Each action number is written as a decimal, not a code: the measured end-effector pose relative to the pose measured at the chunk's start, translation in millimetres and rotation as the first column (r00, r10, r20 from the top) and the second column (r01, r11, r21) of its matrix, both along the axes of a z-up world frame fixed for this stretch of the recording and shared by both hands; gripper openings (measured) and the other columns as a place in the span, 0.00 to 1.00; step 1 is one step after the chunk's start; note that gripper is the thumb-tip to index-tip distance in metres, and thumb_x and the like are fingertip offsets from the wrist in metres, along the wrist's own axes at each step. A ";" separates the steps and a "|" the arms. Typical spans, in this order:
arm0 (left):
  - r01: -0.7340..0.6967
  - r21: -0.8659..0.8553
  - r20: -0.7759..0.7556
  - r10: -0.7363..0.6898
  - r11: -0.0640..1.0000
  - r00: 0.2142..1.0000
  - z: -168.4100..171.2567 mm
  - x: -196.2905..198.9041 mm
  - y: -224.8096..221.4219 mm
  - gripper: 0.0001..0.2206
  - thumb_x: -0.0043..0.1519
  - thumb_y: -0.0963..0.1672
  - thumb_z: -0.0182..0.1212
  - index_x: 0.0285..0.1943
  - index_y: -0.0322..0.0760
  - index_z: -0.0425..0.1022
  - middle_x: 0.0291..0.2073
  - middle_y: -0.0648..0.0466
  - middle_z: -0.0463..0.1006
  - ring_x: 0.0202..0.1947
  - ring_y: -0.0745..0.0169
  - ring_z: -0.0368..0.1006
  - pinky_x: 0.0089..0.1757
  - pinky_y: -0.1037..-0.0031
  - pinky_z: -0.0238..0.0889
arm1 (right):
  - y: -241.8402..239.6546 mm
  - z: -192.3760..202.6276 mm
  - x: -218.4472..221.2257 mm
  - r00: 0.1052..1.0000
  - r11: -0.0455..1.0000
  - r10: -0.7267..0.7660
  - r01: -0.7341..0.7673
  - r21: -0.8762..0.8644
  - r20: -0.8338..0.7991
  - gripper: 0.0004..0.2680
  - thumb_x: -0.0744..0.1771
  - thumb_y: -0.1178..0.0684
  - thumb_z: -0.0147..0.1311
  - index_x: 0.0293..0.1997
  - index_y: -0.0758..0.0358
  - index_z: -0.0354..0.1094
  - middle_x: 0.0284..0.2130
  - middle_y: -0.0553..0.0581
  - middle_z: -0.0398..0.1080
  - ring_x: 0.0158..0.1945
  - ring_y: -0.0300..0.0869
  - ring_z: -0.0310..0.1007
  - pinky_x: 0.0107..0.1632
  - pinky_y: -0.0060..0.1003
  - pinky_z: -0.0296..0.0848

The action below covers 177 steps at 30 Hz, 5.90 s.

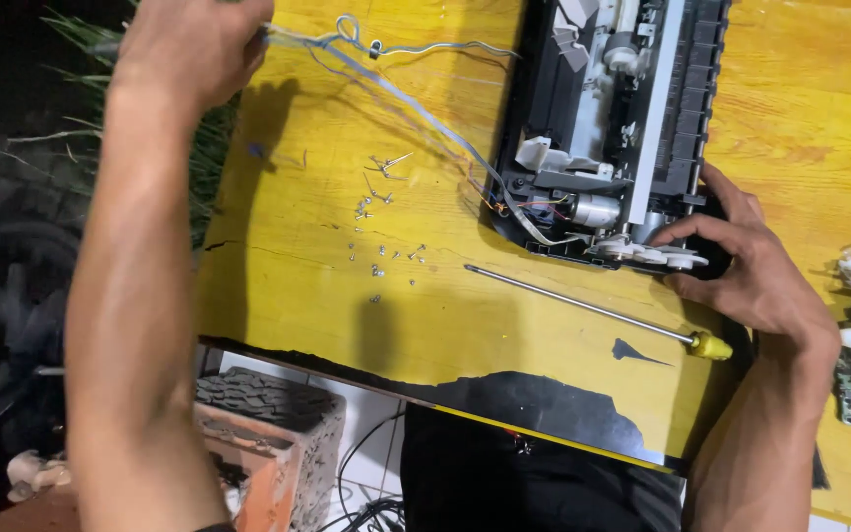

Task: Disassembling a printer by removing screws and detaching the internal paper sensor unit and frame.

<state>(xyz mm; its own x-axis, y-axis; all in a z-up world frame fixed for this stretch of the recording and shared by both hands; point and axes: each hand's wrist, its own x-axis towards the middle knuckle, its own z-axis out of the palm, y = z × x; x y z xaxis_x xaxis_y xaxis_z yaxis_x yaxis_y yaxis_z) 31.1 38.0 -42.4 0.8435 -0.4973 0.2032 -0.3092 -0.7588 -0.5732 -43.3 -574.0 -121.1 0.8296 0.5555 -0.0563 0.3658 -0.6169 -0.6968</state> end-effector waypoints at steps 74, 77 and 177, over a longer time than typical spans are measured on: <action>0.174 -0.934 -0.036 -0.568 0.312 0.822 -63.7 -107.4 -257.1 0.03 0.55 0.42 0.72 0.33 0.42 0.81 0.49 0.55 0.70 0.39 0.54 0.71 0.39 0.66 0.71 | 49.6 4.3 -27.4 0.820 0.952 -0.261 0.306 -0.005 0.509 0.12 0.66 0.38 0.65 0.43 0.53 0.77 0.45 0.53 0.73 0.52 0.48 0.66 0.57 0.49 0.58; 0.127 -0.937 -0.073 -0.539 0.325 0.839 -63.9 -107.5 -256.6 0.03 0.53 0.44 0.71 0.33 0.44 0.81 0.48 0.57 0.71 0.38 0.55 0.71 0.39 0.65 0.73 | 54.2 5.7 -32.4 0.838 0.964 -0.239 0.264 0.019 0.491 0.12 0.64 0.40 0.70 0.41 0.54 0.78 0.37 0.55 0.75 0.46 0.49 0.70 0.53 0.45 0.63; -0.111 -0.849 -0.391 -0.472 0.517 0.790 -35.7 -117.2 -253.6 0.16 0.58 0.44 0.64 0.55 0.50 0.74 0.54 0.51 0.76 0.42 0.53 0.79 0.32 0.61 0.70 | 90.7 43.7 -18.7 0.882 0.891 -0.418 0.445 0.094 -0.219 0.12 0.64 0.46 0.60 0.20 0.56 0.63 0.17 0.46 0.64 0.17 0.33 0.58 0.18 0.27 0.55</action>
